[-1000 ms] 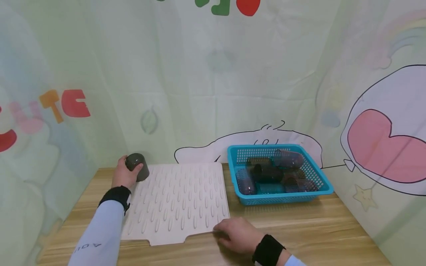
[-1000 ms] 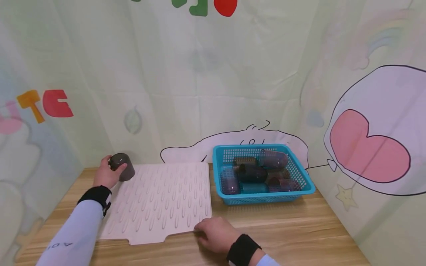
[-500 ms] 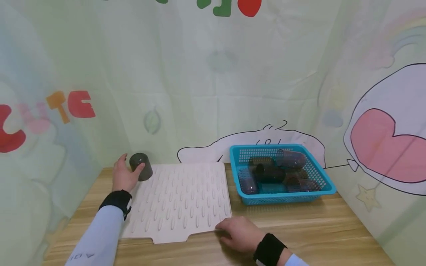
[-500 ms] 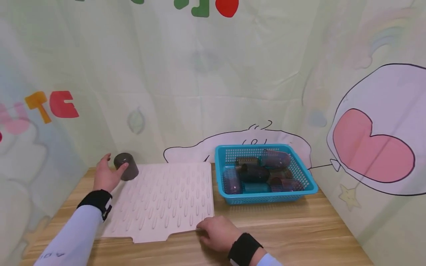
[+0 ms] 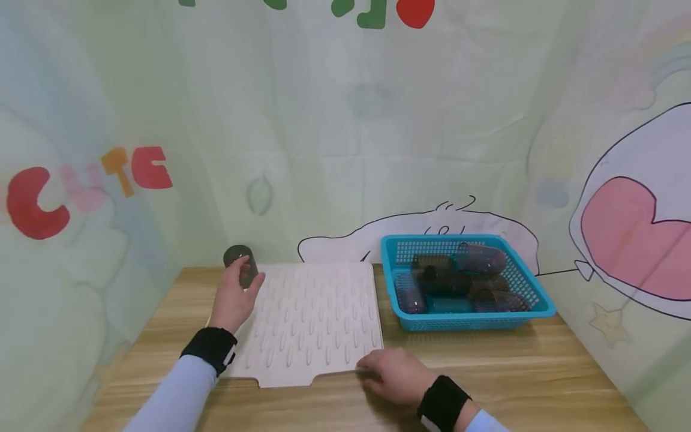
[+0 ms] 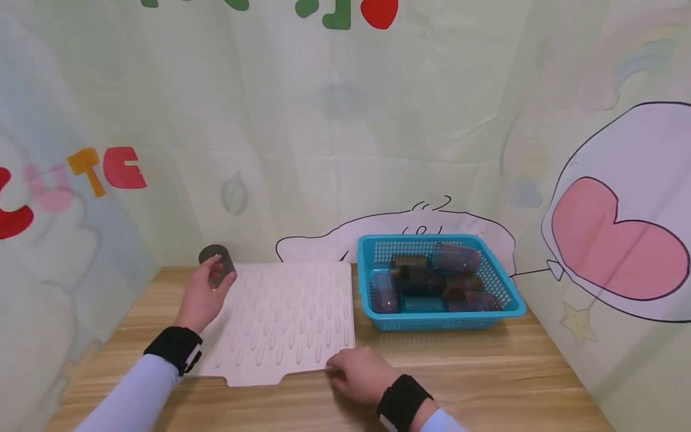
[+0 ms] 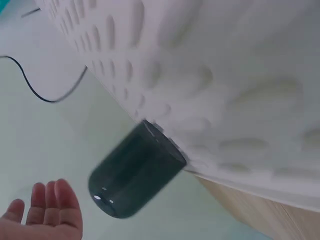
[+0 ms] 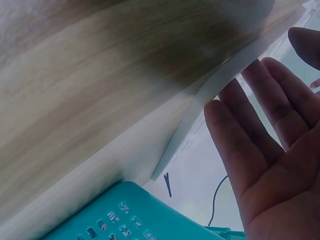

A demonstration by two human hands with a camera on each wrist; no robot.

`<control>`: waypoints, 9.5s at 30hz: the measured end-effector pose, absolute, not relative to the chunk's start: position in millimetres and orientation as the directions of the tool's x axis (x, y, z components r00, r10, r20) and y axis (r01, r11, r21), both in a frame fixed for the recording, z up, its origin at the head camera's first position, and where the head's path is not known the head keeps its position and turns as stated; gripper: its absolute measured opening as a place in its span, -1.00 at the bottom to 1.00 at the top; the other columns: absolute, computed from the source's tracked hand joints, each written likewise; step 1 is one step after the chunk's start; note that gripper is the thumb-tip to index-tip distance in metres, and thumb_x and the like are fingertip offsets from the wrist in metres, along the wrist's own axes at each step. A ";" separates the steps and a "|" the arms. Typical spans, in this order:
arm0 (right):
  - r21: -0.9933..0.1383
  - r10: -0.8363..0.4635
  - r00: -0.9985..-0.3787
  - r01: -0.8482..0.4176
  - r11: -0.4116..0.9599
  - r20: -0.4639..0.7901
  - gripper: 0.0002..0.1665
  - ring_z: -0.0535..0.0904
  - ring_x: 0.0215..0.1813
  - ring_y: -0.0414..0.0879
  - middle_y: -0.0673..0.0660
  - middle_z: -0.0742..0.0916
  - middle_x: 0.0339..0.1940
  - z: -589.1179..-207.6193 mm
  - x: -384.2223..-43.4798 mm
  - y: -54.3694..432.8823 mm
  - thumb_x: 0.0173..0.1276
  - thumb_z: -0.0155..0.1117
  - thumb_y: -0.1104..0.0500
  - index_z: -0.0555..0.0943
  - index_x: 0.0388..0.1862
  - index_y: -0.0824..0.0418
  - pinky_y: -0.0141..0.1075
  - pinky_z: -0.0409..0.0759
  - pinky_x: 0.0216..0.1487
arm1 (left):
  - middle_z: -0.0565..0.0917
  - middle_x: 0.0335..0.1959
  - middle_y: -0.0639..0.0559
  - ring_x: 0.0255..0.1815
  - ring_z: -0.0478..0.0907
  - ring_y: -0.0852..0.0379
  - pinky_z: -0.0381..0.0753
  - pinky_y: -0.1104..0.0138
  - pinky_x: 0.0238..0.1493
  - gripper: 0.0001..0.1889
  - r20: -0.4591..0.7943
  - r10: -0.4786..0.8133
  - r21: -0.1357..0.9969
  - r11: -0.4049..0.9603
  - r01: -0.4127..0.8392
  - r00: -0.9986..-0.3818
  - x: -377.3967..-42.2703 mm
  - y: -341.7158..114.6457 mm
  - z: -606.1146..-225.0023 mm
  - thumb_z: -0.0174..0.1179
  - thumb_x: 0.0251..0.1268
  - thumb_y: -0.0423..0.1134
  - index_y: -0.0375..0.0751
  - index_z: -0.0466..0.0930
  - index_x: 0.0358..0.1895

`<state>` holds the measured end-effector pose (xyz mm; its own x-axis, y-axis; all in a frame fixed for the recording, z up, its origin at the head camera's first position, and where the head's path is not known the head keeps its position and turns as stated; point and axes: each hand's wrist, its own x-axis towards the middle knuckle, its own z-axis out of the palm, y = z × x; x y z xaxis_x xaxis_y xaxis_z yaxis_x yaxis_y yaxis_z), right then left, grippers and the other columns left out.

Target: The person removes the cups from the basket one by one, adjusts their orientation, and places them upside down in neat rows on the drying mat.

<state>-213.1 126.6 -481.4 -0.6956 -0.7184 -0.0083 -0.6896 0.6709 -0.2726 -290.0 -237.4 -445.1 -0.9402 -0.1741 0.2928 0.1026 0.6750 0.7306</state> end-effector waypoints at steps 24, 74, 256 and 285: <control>-0.325 -0.688 -0.725 -0.645 0.692 -0.027 -0.66 0.71 0.08 -0.22 -0.06 0.80 0.01 -478.9 -219.0 127.3 0.39 0.37 0.05 0.71 0.10 0.09 -0.24 0.69 0.15 | 0.60 0.26 -0.15 0.35 0.52 -0.15 0.50 -0.04 0.39 -0.63 0.080 0.196 0.529 0.823 0.208 -0.977 -209.8 -148.4 -467.6 0.28 0.40 -0.23 -0.19 0.58 0.22; -0.290 -0.661 -0.732 -0.677 0.676 0.166 -0.66 0.72 0.04 -0.15 -0.02 0.79 0.05 -417.9 -214.0 162.2 0.47 0.31 0.08 0.69 0.17 0.11 -0.15 0.72 0.10 | 0.76 -0.08 0.01 -0.03 0.69 0.02 0.66 0.11 0.09 -0.86 0.065 0.416 0.191 0.887 0.420 -0.907 -181.7 -126.4 -481.3 0.37 0.28 -0.17 -0.09 0.80 -0.17; -0.234 -0.545 -0.821 -0.571 0.787 0.168 -0.14 0.49 0.15 0.04 0.13 0.58 0.22 -366.8 -279.9 196.8 0.21 0.50 -0.09 0.41 0.44 0.13 -0.02 0.73 0.13 | 0.75 -0.08 0.01 0.02 0.68 0.00 0.67 0.10 0.11 -0.83 0.069 0.421 0.251 0.870 0.424 -0.905 -180.6 -129.1 -486.3 0.31 0.34 -0.11 -0.10 0.78 -0.18; -0.271 -0.572 -0.813 -0.577 0.770 0.107 -0.15 0.47 0.05 -0.08 0.01 0.59 0.14 -378.2 -261.9 150.7 0.14 0.54 -0.12 0.46 0.40 0.02 -0.23 0.71 0.02 | 0.55 0.32 -0.18 0.42 0.47 -0.08 0.46 0.14 0.47 -0.31 0.606 0.576 -0.257 0.795 0.549 -0.549 -197.1 -104.5 -424.7 0.46 0.20 -0.03 -0.26 0.46 0.33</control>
<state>-261.9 150.7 -378.2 -0.8134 -0.5718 0.1070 -0.5772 0.7702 -0.2713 -197.1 -104.5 -424.7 -0.5495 0.5756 0.6056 0.5493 0.7950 -0.2572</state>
